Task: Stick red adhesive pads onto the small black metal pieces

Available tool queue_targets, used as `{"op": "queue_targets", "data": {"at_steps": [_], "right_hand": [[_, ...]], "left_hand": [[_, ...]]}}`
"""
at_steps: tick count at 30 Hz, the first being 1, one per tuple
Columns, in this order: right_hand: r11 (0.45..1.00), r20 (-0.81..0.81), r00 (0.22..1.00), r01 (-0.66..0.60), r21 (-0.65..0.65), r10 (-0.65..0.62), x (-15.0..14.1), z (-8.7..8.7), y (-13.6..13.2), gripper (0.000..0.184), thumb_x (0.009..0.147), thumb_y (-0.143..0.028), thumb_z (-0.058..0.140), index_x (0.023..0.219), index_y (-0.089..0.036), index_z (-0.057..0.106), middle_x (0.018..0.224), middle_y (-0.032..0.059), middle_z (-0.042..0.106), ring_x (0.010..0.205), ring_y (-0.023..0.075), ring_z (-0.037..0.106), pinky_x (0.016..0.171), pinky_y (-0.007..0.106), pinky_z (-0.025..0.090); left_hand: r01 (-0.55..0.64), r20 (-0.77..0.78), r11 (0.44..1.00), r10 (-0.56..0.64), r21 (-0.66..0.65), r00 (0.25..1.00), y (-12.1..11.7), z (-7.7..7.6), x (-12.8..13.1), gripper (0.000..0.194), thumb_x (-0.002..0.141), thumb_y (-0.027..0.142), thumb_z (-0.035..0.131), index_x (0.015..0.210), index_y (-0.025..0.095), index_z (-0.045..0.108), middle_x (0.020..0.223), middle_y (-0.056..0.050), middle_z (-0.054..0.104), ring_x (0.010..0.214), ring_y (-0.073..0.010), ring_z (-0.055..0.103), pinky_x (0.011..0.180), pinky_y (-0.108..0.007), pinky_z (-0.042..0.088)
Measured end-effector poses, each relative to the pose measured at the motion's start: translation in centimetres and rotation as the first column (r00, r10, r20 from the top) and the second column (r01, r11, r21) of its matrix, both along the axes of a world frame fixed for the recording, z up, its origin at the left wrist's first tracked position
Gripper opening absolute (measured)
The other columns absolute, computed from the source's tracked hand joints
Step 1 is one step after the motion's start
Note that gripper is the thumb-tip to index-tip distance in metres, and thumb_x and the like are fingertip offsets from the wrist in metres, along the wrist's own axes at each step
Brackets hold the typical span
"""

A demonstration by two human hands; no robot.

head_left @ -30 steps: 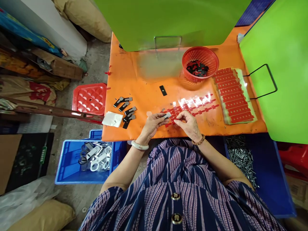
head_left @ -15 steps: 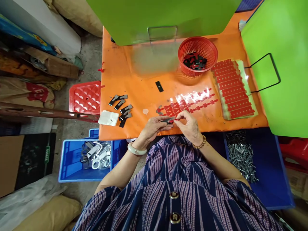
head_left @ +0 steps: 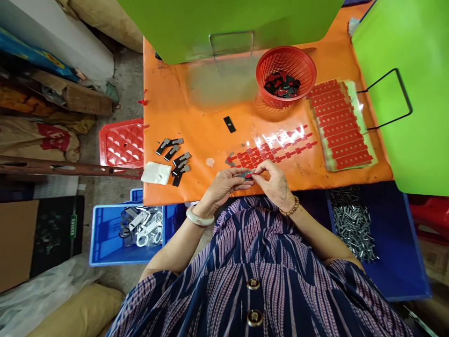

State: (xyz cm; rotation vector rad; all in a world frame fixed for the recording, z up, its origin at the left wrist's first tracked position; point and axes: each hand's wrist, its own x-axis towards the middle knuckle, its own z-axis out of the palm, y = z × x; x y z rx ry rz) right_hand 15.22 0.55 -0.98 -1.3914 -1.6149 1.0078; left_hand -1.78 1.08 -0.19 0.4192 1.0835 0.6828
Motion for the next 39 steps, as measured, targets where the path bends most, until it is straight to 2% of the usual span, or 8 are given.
{"op": "queue_targets", "data": {"at_steps": [4,10,31,39], "right_hand": [[1.0,0.022,1.0,0.0,-0.002,0.0,0.02,-0.06,-0.04,0.016,0.08,-0.015,0.063,0.076,-0.023,0.05,0.075,-0.0016,0.06,0.074,0.0157,0.058,0.075,0.034,0.047],[1.0,0.039,0.999,-0.008,0.006,0.007,-0.06,-0.03,-0.09,0.015,0.081,-0.016,0.062,0.076,-0.023,0.05,0.075,-0.0016,0.06,0.075,0.0163,0.058,0.075,0.034,0.047],[0.999,0.043,0.999,-0.006,0.031,0.004,-0.37,-0.31,-0.12,0.015,0.081,-0.015,0.061,0.075,-0.023,0.05,0.075,-0.0013,0.06,0.074,0.0161,0.058,0.075,0.033,0.047],[0.999,0.044,0.999,-0.005,0.053,0.003,-0.48,-0.27,-0.13,0.014,0.081,-0.015,0.06,0.075,-0.022,0.051,0.074,-0.0008,0.06,0.073,0.0156,0.058,0.074,0.032,0.047]], "left_hand": [[-0.003,-0.007,1.0,0.003,-0.003,1.0,0.04,0.11,0.06,0.029,0.074,0.001,0.062,0.101,0.008,0.068,0.09,-0.014,0.076,0.075,-0.0192,0.075,0.074,-0.025,0.061],[0.0,-0.016,1.0,0.0,0.002,1.0,0.02,0.06,-0.01,0.028,0.075,0.002,0.063,0.102,0.009,0.068,0.092,-0.014,0.076,0.077,-0.0196,0.075,0.08,-0.029,0.062],[-0.012,-0.016,1.0,0.012,-0.003,1.0,-0.02,-0.19,-0.08,0.027,0.072,0.004,0.064,0.098,0.009,0.069,0.092,-0.013,0.076,0.075,-0.0195,0.075,0.075,-0.026,0.062],[-0.009,-0.034,0.999,0.01,0.037,0.999,-0.12,-0.17,-0.03,0.027,0.071,0.012,0.074,0.098,0.009,0.068,0.087,-0.01,0.076,0.075,-0.0172,0.074,0.075,-0.024,0.061]]}}
